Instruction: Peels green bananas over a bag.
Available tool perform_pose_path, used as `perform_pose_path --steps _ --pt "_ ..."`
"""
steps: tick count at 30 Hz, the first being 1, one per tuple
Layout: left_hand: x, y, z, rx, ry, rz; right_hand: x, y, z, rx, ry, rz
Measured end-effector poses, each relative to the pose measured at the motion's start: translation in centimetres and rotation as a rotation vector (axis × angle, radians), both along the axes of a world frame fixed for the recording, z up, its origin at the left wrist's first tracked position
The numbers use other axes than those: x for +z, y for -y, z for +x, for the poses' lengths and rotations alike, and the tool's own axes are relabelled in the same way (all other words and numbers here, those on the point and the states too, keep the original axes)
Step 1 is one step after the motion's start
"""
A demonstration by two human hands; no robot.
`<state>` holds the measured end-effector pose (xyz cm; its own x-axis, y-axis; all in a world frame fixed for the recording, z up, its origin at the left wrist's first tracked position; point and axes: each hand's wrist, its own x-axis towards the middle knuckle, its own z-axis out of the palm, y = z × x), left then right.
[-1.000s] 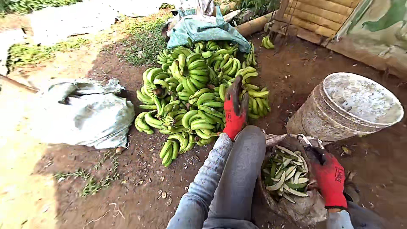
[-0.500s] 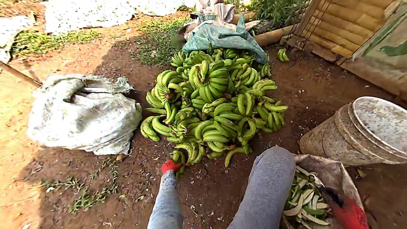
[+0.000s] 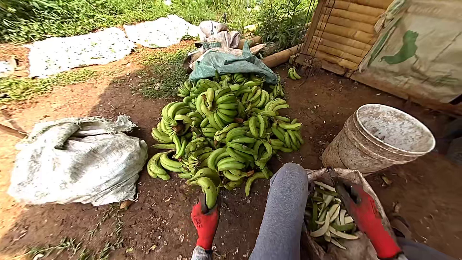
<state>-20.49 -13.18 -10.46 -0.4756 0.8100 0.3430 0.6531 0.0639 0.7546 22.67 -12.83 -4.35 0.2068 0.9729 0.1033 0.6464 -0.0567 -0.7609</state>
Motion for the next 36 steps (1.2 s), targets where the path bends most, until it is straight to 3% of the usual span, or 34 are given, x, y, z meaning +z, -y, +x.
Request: perform_pose_path --steps 4,7,9,12,14,17,20,23,25,28,30,33,36 --pt "7.4 -3.4 6.7 -0.431 -0.31 0.43 7.2 -1.0 -2.9 0.197 -0.198 0.227" --pt "11.1 -5.9 13.0 -0.772 -0.498 0.639 12.7 -1.3 -3.4 0.244 -0.231 0.27" --pt "12.7 -7.1 17.3 -0.949 -0.598 0.709 15.0 -1.2 -1.8 0.301 -0.227 0.203" --pt "12.7 -8.1 23.1 -1.091 -0.538 0.649 14.3 -0.6 3.0 0.277 -0.276 0.145" --pt "10.3 -7.9 26.7 -1.075 -0.213 0.489 12.3 0.3 5.3 0.128 -0.381 0.143" --pt "5.6 -5.6 30.9 -0.962 0.686 0.011 8.4 1.7 6.6 -0.131 -0.544 0.075" --pt "1.3 -3.6 33.7 -0.827 1.326 -0.246 3.1 2.9 5.8 -0.19 -0.561 0.02" --pt "-0.3 -3.3 35.7 -0.776 1.611 -0.401 -0.5 3.6 3.5 -0.204 -0.418 -0.024" --pt "-0.2 -3.6 35.8 -0.838 1.512 -0.432 -0.9 3.6 3.4 -0.222 -0.345 -0.009" --pt "3.1 -5.3 35.2 -0.957 1.017 -0.479 -0.6 3.3 3.8 -0.387 -0.495 0.183" --pt "5.2 -7.0 35.1 -1.008 0.797 -0.479 0.0 3.5 4.0 -0.403 -0.514 0.228" --pt "5.2 -9.3 35.6 -1.0 0.771 -0.483 -0.5 4.0 4.0 -0.386 -0.428 0.129" --pt "2.4 -10.5 36.4 -0.904 0.817 -0.575 -3.3 5.0 2.8 -0.437 -0.677 -0.003"
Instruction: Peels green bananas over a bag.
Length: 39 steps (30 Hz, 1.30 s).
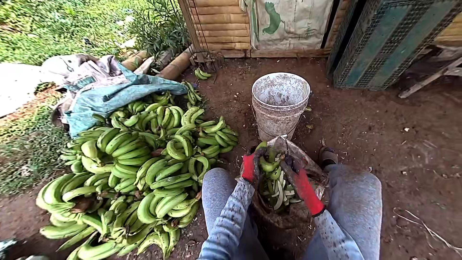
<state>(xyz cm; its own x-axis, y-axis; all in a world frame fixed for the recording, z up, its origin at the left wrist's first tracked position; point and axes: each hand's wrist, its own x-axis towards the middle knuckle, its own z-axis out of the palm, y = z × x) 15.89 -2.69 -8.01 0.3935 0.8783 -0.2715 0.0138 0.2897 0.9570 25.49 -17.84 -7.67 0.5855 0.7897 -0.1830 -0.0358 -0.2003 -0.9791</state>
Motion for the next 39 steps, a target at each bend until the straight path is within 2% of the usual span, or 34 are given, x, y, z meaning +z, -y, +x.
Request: perform_pose_path --steps 2,4,7,11,13,17,21,23,25,27,30,33,34,36,38,39 --pt "-2.3 -0.1 0.7 0.0 -0.04 0.024 -1.6 1.5 -1.2 -0.038 -0.139 -0.081" --pt "-3.7 0.1 1.2 0.026 -0.058 0.062 -3.1 2.9 -1.9 -0.051 -0.117 -0.163" --pt "-3.8 -0.2 1.5 0.033 -0.116 0.089 -4.2 3.7 -3.3 -0.071 -0.199 -0.098" --pt "-4.2 -0.3 1.8 0.056 -0.166 0.166 -3.6 3.4 -3.4 -0.02 -0.247 -0.044" --pt "-5.0 -0.4 2.0 0.024 -0.192 0.214 -3.5 3.2 -3.7 0.056 -0.233 -0.103" --pt "-6.4 0.1 2.5 0.021 -0.114 0.223 -5.8 2.0 -4.8 0.114 -0.254 -0.242" --pt "-6.6 0.3 2.2 -0.03 0.021 0.166 -6.5 1.6 -4.7 0.097 -0.368 -0.171" --pt "-6.3 0.8 2.4 -0.084 0.105 0.138 -8.0 0.6 -4.4 0.094 -0.254 -0.266" --pt "-5.4 1.9 3.1 -0.153 0.235 0.151 -10.7 -0.3 -4.3 0.145 -0.08 -0.465" --pt "-3.5 1.6 3.5 -0.254 0.203 0.248 -12.4 -0.8 -4.5 0.231 0.037 -0.602" --pt "-4.1 -0.2 2.0 -0.213 0.012 0.27 -11.5 -0.3 -6.2 0.561 0.2 -0.723" --pt "-4.4 -1.3 0.8 -0.13 -0.076 0.16 -11.0 -0.1 -7.6 0.837 0.182 -0.692" --pt "-3.8 -1.3 0.5 -0.124 -0.045 0.131 -9.8 -0.1 -6.9 0.815 0.189 -0.677" --pt "-1.1 -1.2 -0.2 -0.116 0.126 0.055 -5.3 -0.4 -4.2 0.578 0.283 -0.587" --pt "1.8 -1.0 -1.3 -0.143 0.26 -0.019 -0.8 -0.6 -0.9 0.239 0.372 -0.331" --pt "2.8 -1.2 -1.9 -0.184 0.288 -0.04 0.7 -0.8 0.5 0.141 0.402 -0.174"
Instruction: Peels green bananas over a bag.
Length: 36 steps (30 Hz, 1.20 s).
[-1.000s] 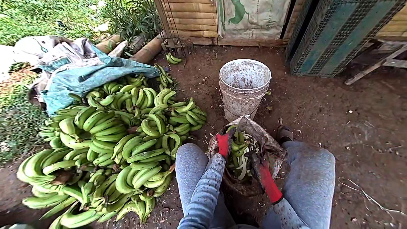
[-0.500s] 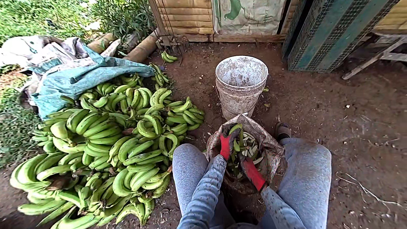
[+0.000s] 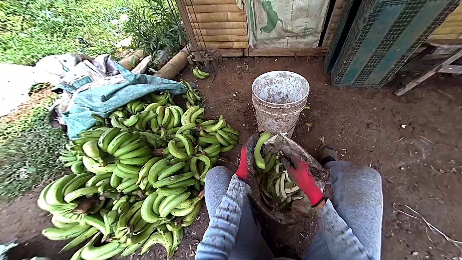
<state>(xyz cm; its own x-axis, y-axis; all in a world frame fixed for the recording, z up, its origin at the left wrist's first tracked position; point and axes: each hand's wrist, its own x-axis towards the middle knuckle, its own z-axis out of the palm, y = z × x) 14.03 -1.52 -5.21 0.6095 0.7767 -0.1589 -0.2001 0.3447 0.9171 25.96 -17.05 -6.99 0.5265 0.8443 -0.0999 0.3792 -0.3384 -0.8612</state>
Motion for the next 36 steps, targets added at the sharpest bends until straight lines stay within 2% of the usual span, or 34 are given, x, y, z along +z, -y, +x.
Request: perform_pose_path --steps 2,4,6,9,12,15,19,22,24,26,28,31,33,36 --pt "1.2 -0.3 -0.6 -0.08 0.04 -0.019 2.2 -0.1 1.5 0.116 0.043 0.204" --pt "1.3 -0.3 -0.7 -0.123 0.041 -0.015 3.8 -0.1 1.6 0.365 0.197 0.136" --pt "0.7 0.1 -0.5 -0.141 0.0 0.063 3.7 -0.7 1.3 0.455 0.347 0.005" --pt "-0.8 1.2 -0.1 -0.087 -0.01 0.074 0.9 -2.2 1.7 0.3 0.397 -0.077" --pt "-3.7 2.2 0.2 0.059 -0.067 0.011 -2.4 -3.8 1.9 0.083 0.31 -0.179" --pt "-6.4 1.5 0.2 0.088 -0.175 0.014 -4.1 -4.8 1.3 0.022 0.252 -0.288" --pt "-6.0 2.1 0.5 0.099 -0.285 0.171 -4.3 -5.0 0.6 0.004 0.168 -0.223" --pt "-5.3 3.6 0.9 0.17 -0.287 0.246 -6.5 -4.9 2.0 -0.178 0.081 -0.216" --pt "-4.6 2.4 0.5 0.201 -0.323 0.276 -6.1 -5.2 2.8 -0.219 0.105 -0.198" --pt "-4.8 0.7 0.3 0.216 -0.286 0.152 -4.4 -4.9 3.0 -0.186 0.104 -0.104" --pt "-4.8 -0.1 0.2 0.172 -0.19 0.053 -3.1 -3.8 3.3 -0.112 -0.002 0.016" --pt "-3.6 -0.2 0.4 0.108 -0.019 0.011 -0.7 -2.7 2.8 0.263 -0.272 0.044" --pt "-3.5 0.0 0.4 0.065 0.043 -0.041 -0.5 -2.4 2.0 0.433 -0.224 0.008" --pt "-3.5 0.6 0.3 0.0 0.138 -0.109 -0.9 -2.9 2.2 0.387 0.076 -0.036"
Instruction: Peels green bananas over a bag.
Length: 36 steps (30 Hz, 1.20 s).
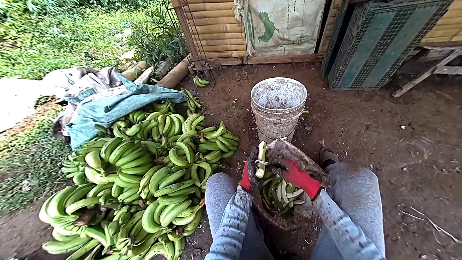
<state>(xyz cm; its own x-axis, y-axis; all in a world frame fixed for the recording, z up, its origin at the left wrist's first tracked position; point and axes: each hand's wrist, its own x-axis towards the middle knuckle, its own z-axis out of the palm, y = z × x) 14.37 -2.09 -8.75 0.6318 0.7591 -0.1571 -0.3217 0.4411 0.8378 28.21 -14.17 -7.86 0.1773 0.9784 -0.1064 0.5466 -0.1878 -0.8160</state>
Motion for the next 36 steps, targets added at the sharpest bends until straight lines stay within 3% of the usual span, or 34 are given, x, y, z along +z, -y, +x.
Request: perform_pose_path --steps 3,5,7,11,14,17,20,22,24,26,28,31,36 --pt "-0.8 0.3 -1.3 -0.043 -0.236 0.268 -0.3 -1.4 0.2 -0.169 0.261 -0.009" --pt "-1.1 0.9 -1.8 -0.089 -0.526 0.412 0.0 -2.2 1.2 -0.348 0.258 -0.018" --pt "-1.7 1.1 -2.0 -0.106 -0.621 0.443 0.6 -2.4 2.3 -0.459 0.197 0.015" --pt "-1.0 0.1 -0.6 0.108 -0.377 0.25 1.3 0.4 0.5 -0.238 0.076 0.09" --pt "-0.8 -1.0 0.1 0.174 -0.123 0.147 1.9 1.4 -2.0 -0.041 0.102 0.018" --pt "-0.3 -0.9 -0.2 0.068 0.036 0.053 1.3 0.5 -2.2 -0.025 0.269 0.02" --pt "-0.4 -0.5 -0.8 -0.08 -0.019 0.13 0.9 -0.3 -1.0 -0.061 0.36 -0.016" --pt "-0.9 0.2 -1.3 -0.073 -0.056 0.138 1.0 -0.9 0.0 -0.108 0.394 -0.043" --pt "-1.0 0.6 -2.1 -0.109 -0.192 0.165 0.3 -1.6 0.7 -0.198 0.412 -0.047" --pt "-1.1 0.8 -2.5 -0.148 -0.549 0.291 -0.5 -2.0 1.8 -0.308 0.389 -0.046" --pt "-2.0 0.7 -2.5 -0.163 -0.716 0.348 -0.8 -1.9 2.3 -0.355 0.317 -0.039" --pt "-1.6 0.5 -1.5 -0.051 -0.618 0.26 0.5 -0.4 1.0 -0.306 0.24 -0.049" --pt "-0.3 0.2 -0.1 0.367 -0.163 0.013 0.8 2.0 -3.3 -0.206 0.174 -0.002"
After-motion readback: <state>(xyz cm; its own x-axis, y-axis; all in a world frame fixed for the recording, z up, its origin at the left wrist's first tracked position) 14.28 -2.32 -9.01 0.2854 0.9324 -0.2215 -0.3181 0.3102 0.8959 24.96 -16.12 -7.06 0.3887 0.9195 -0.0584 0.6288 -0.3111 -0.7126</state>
